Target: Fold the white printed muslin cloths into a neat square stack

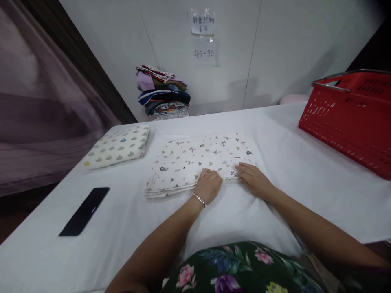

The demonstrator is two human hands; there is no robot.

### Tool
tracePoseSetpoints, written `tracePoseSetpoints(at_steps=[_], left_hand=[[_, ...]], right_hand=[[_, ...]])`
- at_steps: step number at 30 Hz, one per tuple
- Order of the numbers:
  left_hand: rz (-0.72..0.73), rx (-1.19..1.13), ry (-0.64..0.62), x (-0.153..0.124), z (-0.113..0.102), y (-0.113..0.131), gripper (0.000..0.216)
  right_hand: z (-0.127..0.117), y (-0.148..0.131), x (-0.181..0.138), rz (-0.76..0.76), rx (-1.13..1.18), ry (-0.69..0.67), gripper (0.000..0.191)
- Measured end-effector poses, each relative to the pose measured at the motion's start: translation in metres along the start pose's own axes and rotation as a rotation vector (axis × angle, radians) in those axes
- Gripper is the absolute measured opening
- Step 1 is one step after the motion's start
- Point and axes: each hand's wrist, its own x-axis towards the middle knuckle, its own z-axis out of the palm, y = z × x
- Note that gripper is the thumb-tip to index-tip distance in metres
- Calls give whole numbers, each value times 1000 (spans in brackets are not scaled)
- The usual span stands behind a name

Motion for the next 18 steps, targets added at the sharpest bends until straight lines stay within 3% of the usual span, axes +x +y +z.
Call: tracePoseSetpoints(at_steps=[12, 18], left_hand=[[29, 55, -7, -1, 1, 2, 11], [28, 93, 20, -1, 6, 1, 16]], right_hand=[[-3, 1, -3, 1, 96, 17, 17], [-4, 3, 2, 135, 239, 140, 20]])
